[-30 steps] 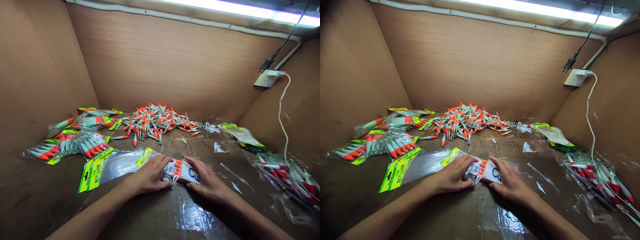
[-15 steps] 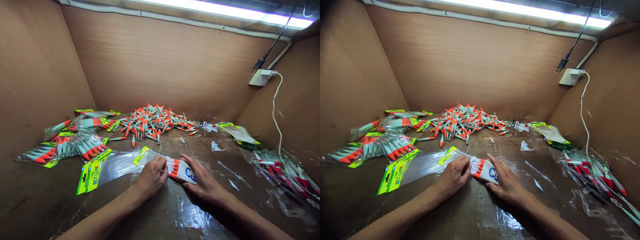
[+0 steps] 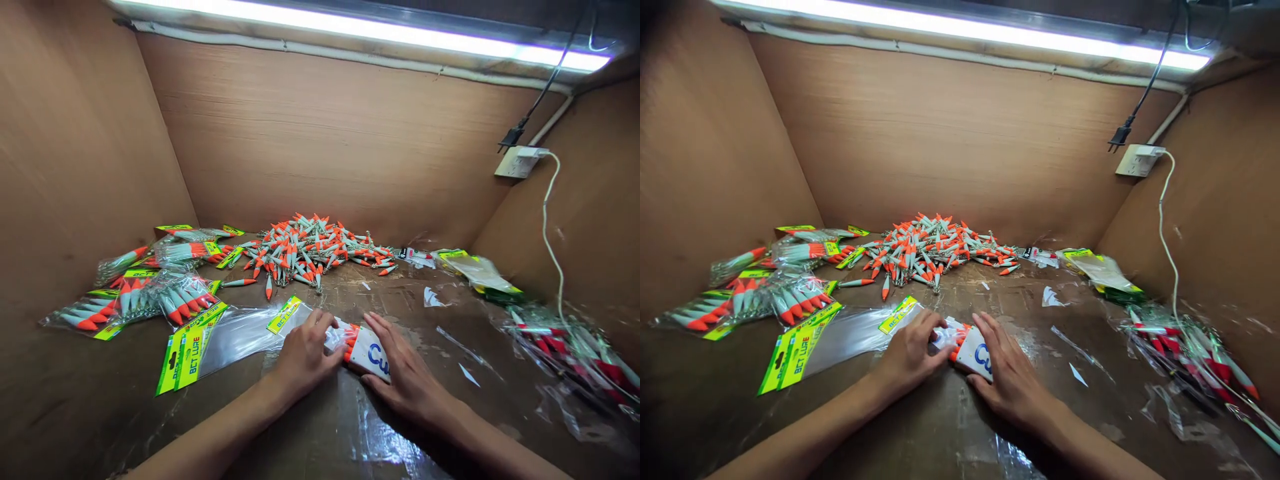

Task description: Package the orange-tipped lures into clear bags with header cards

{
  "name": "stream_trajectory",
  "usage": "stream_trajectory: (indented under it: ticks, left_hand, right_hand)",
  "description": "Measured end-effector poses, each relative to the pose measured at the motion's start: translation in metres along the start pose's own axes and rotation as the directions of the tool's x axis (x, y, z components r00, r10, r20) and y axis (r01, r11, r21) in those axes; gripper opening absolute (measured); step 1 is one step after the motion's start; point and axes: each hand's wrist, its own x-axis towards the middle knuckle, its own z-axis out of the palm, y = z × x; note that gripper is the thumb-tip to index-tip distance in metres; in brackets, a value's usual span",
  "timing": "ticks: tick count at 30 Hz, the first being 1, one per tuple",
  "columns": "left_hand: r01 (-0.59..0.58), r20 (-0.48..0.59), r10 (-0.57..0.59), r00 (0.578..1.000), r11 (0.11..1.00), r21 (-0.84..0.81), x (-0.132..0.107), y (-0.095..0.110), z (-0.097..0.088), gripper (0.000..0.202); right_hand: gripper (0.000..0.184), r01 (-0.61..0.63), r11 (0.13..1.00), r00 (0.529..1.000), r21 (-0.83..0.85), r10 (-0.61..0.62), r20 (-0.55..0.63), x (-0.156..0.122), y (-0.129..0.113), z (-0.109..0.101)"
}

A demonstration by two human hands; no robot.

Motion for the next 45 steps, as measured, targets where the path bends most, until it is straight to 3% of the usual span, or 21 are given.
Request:
stream_trajectory:
  ticks: [2, 5, 10, 16, 20, 27, 31, 34, 40, 45]
  left_hand:
    - [-0.031, 0.066, 0.024, 0.998, 0.994, 0.103, 0.002, 0.002, 0.002, 0.018]
    - [-0.056, 0.122, 0.027, 0.992, 0.970, 0.237, 0.004, 0.004, 0.005, 0.005]
    - [0.002, 0.079, -0.030, 0.996, 0.943, 0.334, 0.007, -0.001, 0.006, 0.013]
    - [0.069, -0.056, -0.061, 0.997, 0.987, 0.147, 0.010, -0.003, 0.005, 0.009]
    - [0.054, -0.077, -0.053, 0.996, 0.999, 0.009, 0.011, -0.007, 0.004, 0.017]
    - [0.114, -0.001, -0.115, 0.993, 0.989, -0.090, 0.008, -0.017, -0.004, 0.021]
    - [0.096, -0.034, -0.098, 0.995, 0.994, -0.051, 0.007, -0.012, -0.006, 0.017]
    - [0.056, -0.007, -0.056, 0.998, 0.998, 0.005, 0.005, -0.006, -0.005, 0.021]
    - [-0.025, 0.112, 0.009, 0.994, 0.989, 0.148, -0.004, 0.002, 0.002, 0.028]
    - [-0.094, 0.095, 0.072, 0.993, 0.962, 0.256, -0.010, 0.007, 0.007, 0.034]
  right_hand:
    - [0.091, 0.009, 1.000, 1.000, 0.002, -0.009, -0.004, 0.000, 0.001, 0.002]
    - [0.091, 0.026, 1.000, 1.000, 0.002, -0.026, -0.016, 0.000, 0.001, 0.004]
    - [0.089, 0.019, 1.000, 1.000, 0.004, -0.019, 0.008, 0.001, 0.000, 0.004]
    - [0.088, 0.032, 0.999, 0.999, -0.003, -0.032, 0.008, 0.001, -0.002, 0.004]
    - [0.089, 0.042, 0.999, 0.999, -0.011, -0.042, 0.008, 0.001, -0.003, 0.000]
    - [0.089, -0.030, 0.999, 0.999, 0.025, 0.030, 0.028, -0.006, 0.004, -0.036]
    - [0.090, -0.019, 0.998, 0.989, 0.067, 0.009, 0.146, -0.014, 0.012, -0.065]
    - [0.091, -0.035, 0.994, 0.980, 0.100, 0.014, 0.199, -0.016, 0.012, -0.075]
    - [0.092, 0.002, 0.998, 0.992, 0.058, -0.009, 0.123, -0.012, 0.006, -0.061]
    - [0.093, 0.016, 1.000, 0.998, 0.011, -0.017, 0.068, -0.009, 0.004, -0.049]
